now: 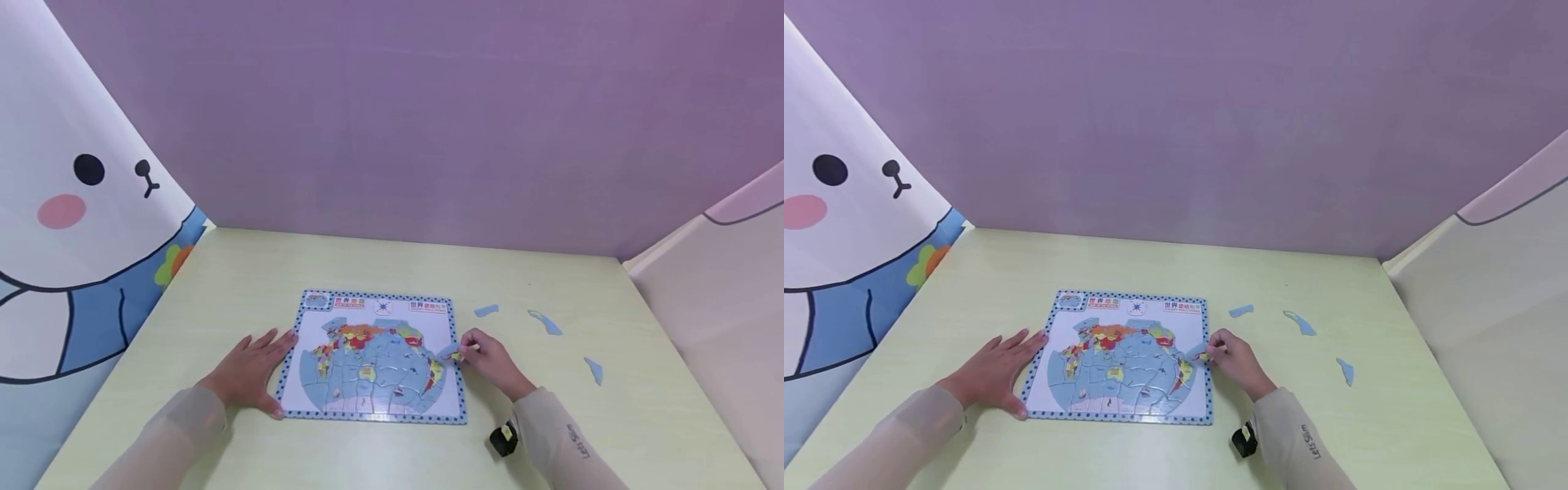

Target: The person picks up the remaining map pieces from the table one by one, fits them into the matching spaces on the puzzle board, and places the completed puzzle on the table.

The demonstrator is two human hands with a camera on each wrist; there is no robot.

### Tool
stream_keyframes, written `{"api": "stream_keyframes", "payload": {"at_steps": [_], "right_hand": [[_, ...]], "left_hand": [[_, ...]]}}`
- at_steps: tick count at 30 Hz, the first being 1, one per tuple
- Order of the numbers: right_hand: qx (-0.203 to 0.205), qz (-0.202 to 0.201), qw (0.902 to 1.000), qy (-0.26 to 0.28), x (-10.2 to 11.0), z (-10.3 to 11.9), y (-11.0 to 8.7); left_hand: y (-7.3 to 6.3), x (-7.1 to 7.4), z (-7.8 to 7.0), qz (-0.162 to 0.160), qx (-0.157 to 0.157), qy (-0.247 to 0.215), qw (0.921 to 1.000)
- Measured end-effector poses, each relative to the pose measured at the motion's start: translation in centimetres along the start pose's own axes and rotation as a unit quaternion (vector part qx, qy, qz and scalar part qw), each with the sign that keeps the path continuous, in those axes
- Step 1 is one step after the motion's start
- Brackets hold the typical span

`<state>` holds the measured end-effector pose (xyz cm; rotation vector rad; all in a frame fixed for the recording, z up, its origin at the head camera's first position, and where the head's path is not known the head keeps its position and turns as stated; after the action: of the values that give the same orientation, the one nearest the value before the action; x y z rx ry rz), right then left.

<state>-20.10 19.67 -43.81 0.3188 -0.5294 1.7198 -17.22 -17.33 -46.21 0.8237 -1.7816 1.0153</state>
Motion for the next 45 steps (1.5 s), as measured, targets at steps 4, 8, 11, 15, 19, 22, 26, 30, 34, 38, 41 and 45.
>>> {"api": "stream_keyframes", "payload": {"at_steps": [4,8,11,15,19,22,26,30,34,38,41,45], "right_hand": [[-0.007,-0.028,0.9996,0.004,-0.1,0.5,0.4],[-0.009,-0.024,0.9997,0.005,-1.1,1.1,1.1],[-0.016,-0.02,0.9997,0.003,-2.0,1.5,1.6],[-0.035,-0.013,0.9993,0.0,-3.1,1.7,2.0],[-0.043,-0.009,0.999,0.0,-3.9,1.8,2.3],[-0.039,-0.005,0.9992,0.001,-4.5,2.1,2.6],[-0.041,0.002,0.9992,-0.005,-5.2,2.6,3.0],[-0.041,0.015,0.999,-0.005,-6.1,3.1,3.3],[-0.035,0.03,0.9989,0.003,-7.0,3.8,3.5],[-0.026,0.043,0.9987,0.003,-7.7,4.7,3.7],[-0.022,0.048,0.9986,0.0,-8.0,5.2,3.9],[-0.025,0.056,0.9981,0.001,-8.5,5.3,4.1]], "left_hand": [[0.0,-0.1,0.1,-0.001,-0.003,0.0,1.0],[-0.3,-0.2,0.5,0.003,0.008,-0.006,1.0],[-0.5,-0.3,0.9,0.008,0.018,-0.007,0.9998],[-0.7,-0.5,1.2,0.011,0.021,-0.004,0.9997],[-0.6,-0.5,1.1,0.003,0.013,0.002,0.9999],[-0.5,-0.5,0.9,-0.001,0.006,0.01,0.9999],[-0.5,-0.3,0.5,-0.006,-0.007,0.025,0.9997],[-0.4,-0.2,0.0,-0.017,-0.019,0.053,0.9983],[-0.3,0.0,-0.3,-0.03,-0.032,0.082,0.9957],[-0.3,0.3,-0.4,-0.039,-0.035,0.088,0.9947],[-0.2,0.4,-0.3,-0.039,-0.034,0.085,0.9951],[-0.1,0.4,-0.3,-0.036,-0.032,0.077,0.9959]]}}
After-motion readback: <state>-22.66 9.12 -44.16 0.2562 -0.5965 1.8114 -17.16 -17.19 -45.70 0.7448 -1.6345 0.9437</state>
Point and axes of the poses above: each hand's wrist, its own y-axis towards the middle knuckle, its own x-axis out of the back of the hand, z = x × y, the point moved 10 cm from there along y, towards the middle knuckle, and after that the axes turned 1 degree about z, right-handed, at the moved point
